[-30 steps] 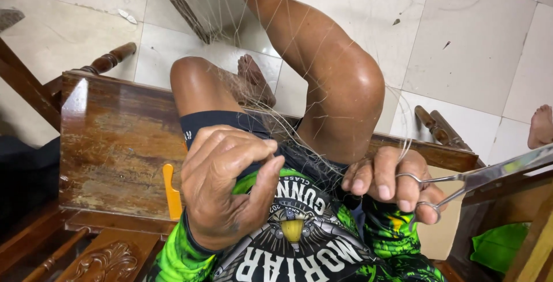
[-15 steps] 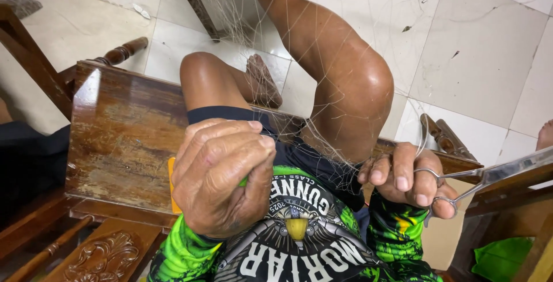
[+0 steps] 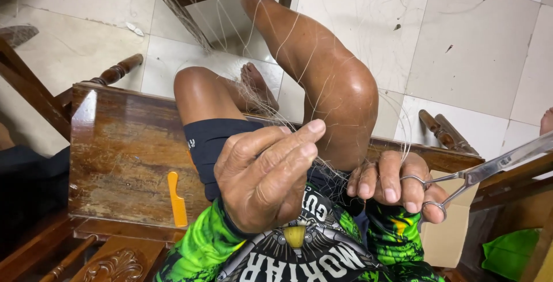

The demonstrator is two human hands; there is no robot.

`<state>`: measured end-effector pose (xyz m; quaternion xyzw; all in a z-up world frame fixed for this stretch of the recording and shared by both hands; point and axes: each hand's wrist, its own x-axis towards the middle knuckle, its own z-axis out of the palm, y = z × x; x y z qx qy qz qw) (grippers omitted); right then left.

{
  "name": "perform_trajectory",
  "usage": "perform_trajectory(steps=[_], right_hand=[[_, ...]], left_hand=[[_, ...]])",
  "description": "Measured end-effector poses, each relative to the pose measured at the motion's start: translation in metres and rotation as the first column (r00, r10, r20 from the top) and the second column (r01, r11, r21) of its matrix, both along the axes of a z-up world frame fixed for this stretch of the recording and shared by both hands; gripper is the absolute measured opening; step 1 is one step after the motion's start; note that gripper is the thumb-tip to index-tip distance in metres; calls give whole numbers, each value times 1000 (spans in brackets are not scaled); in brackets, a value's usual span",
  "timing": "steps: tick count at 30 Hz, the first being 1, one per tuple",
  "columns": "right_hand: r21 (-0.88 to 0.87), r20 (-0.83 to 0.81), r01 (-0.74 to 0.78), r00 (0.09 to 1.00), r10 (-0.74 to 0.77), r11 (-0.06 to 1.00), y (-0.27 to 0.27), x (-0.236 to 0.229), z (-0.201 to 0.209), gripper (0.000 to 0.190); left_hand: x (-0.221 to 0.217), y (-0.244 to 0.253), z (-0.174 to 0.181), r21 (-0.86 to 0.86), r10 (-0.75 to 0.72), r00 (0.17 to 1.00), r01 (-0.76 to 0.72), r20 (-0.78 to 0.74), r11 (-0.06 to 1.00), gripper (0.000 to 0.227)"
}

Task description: Untangling and trimming a fine monofilament fishing net using scissors while seated.

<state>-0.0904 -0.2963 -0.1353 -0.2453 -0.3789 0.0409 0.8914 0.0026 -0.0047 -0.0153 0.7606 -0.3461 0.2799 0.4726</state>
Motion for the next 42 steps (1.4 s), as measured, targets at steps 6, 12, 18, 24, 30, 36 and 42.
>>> perform_trajectory(steps=[6,12,18,24,30,36,42], right_hand=[[-11,-37,-10,999,9,1000,-4,-8,7,33],[-12,-51,15,999,-16,1000,-7,-13,10,37],[32,-49,8,999,-6,999,-5,-8,12,38],[72,-1,20,1000,-20,997,-4,-6,7,45],[71,-12,12,1000,-12,997,-2,-6,8,44],[55,-32,-12,999,14,998,-4,-6,7,41],[59,-14,-10,1000,11,998,-6,-4,3,45]], left_hand=[[21,5,-7,186,22,993,-43,116,982,23],[22,18,-27,316,70,992,-101,108,943,38],[28,19,-26,342,96,989,-130,113,931,39],[28,23,-32,341,136,983,-169,120,925,37],[24,26,-40,313,151,982,-179,111,933,35],[25,25,-45,169,156,983,-171,98,971,36],[28,24,-24,227,148,980,-176,136,958,22]])
